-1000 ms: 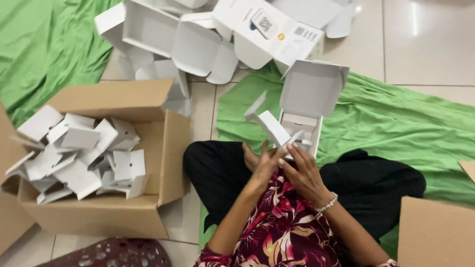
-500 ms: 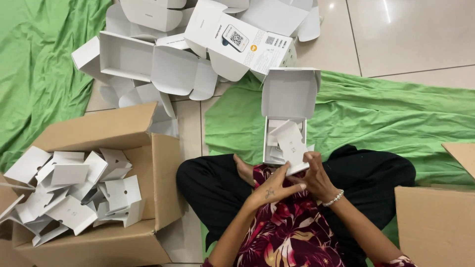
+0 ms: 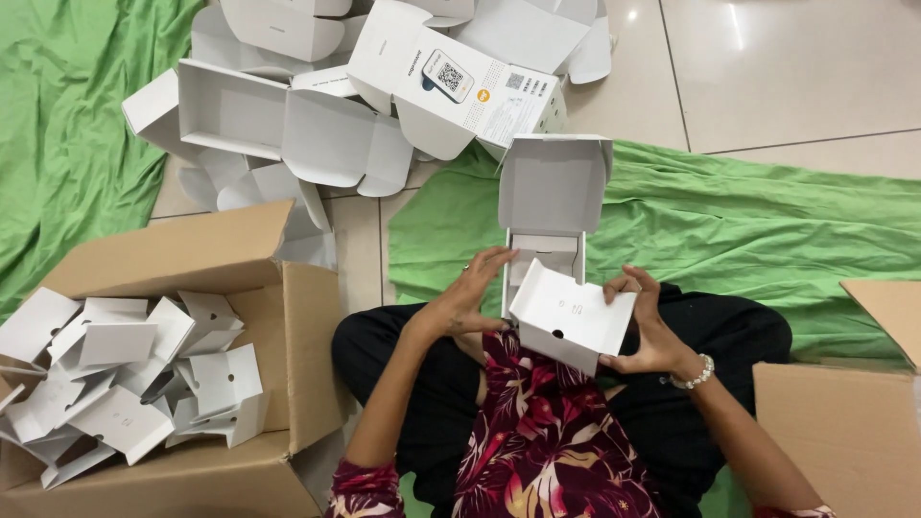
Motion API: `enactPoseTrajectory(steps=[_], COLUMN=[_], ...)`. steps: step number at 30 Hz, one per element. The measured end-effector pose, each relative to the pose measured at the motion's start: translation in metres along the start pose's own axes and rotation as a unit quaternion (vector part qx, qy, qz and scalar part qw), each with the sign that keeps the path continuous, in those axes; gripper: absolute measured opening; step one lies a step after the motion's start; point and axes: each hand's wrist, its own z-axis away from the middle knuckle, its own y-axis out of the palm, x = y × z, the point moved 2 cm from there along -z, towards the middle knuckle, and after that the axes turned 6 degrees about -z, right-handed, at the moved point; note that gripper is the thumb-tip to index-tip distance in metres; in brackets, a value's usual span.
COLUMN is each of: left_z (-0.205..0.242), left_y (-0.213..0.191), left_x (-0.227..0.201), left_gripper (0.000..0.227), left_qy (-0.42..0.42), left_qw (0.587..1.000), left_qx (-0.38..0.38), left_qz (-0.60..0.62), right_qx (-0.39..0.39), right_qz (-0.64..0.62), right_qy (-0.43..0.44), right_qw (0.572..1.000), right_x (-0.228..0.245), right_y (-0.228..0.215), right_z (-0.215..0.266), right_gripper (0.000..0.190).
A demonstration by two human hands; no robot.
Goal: The person packages instruction manuals and components into product boxes.
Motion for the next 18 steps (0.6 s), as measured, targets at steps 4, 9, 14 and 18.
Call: enactPoseTrajectory(steps=[4,9,14,18], left_z=[-0.007,-0.010,-0.029,-0.059], left_y=[0.034,0.041,0.045,0.023], left_x=[0.034,0.046,0.065,0.068], left_gripper=[0.134,0.140,0.141,0.135], left_qy=[0.034,0.017,0.045,0.008], left_qw=[0.992,0.983,0.992,0.996], left_qx=[0.080,0.108,0.027,-0.007], left_qz=[0.088,0.149,0.114,0.094], right_qx=[0.055,0.045,0.039,0.071], right_qz=[-0.024,-0.056,-0.030,0.020], right_qy=[0.064,0.103,0.127,0.135], right_qw=[0.996,0.992,0.991,0.988], right_x=[-0.010,-0.042,-0.040,-0.050], right_y=[0.011,0.003,-0.018,-0.027], right_z=[0.004,-0.003,-0.026,-0.053], right_gripper=[0.134,0.128,0.124,0.125])
